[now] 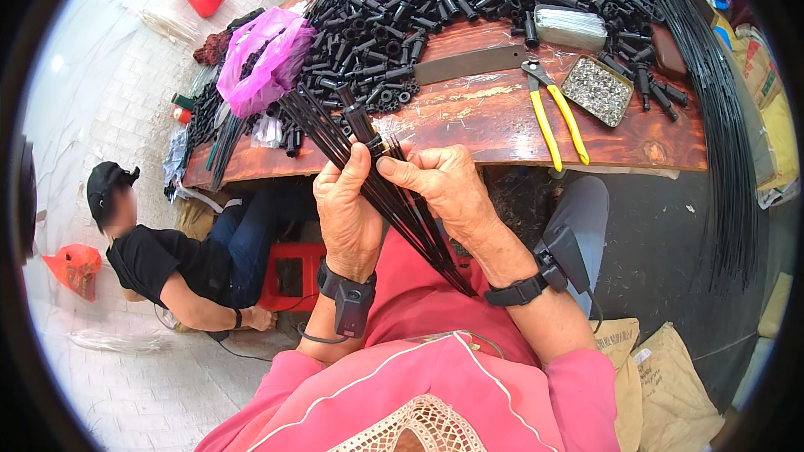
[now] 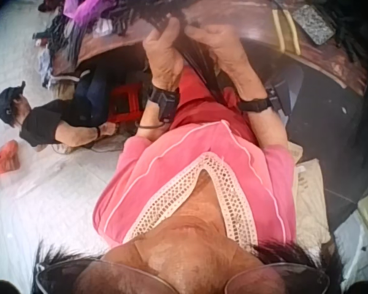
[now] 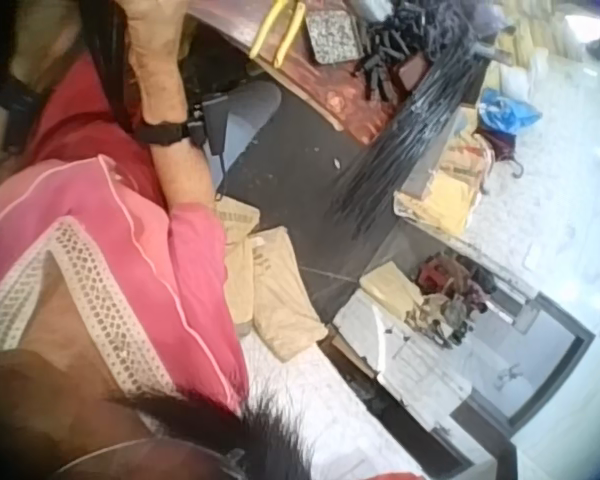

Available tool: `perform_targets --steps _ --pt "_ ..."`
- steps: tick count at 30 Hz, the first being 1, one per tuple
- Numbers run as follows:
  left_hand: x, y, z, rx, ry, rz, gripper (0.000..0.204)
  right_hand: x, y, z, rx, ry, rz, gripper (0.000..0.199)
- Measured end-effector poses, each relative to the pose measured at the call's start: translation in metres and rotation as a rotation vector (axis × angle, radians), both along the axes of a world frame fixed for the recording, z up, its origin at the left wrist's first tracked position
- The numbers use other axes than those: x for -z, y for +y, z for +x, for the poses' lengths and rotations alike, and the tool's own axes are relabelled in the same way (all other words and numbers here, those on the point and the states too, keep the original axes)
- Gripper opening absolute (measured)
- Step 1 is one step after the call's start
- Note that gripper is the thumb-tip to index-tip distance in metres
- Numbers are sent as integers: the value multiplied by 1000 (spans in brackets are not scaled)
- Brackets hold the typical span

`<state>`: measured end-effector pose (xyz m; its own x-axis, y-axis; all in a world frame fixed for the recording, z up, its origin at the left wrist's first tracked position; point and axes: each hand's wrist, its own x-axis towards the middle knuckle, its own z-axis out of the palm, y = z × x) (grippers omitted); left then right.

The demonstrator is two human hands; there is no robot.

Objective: Assembling the internal ribs and shaft mechanism of umbrellas at a factory workstation.

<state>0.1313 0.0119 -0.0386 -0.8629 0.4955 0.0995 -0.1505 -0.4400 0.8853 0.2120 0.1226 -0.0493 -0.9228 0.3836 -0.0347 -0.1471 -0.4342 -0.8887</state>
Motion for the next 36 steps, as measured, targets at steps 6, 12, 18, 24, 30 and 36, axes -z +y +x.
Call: perform_targets --steps 6,12,18,24,30,36 --pt "-5 3 9 -74 44 -22 17 1 -2 2 32 36 15 33" --pt "-20 4 20 51 -18 6 21 4 9 3 -51 0 -11 34" --pt "-28 0 16 4 96 -123 13 0 3 2 17 -35 50 39" --pt "-26 5 0 -111 175 -159 8 0 -13 -9 144 -37 93 39" --pt "-18 8 0 -113 145 -117 14 -2 -16 -9 218 -47 152 35" --pt "-15 7 -1 -119 140 -60 16 -5 -19 -5 231 -81 204 28"
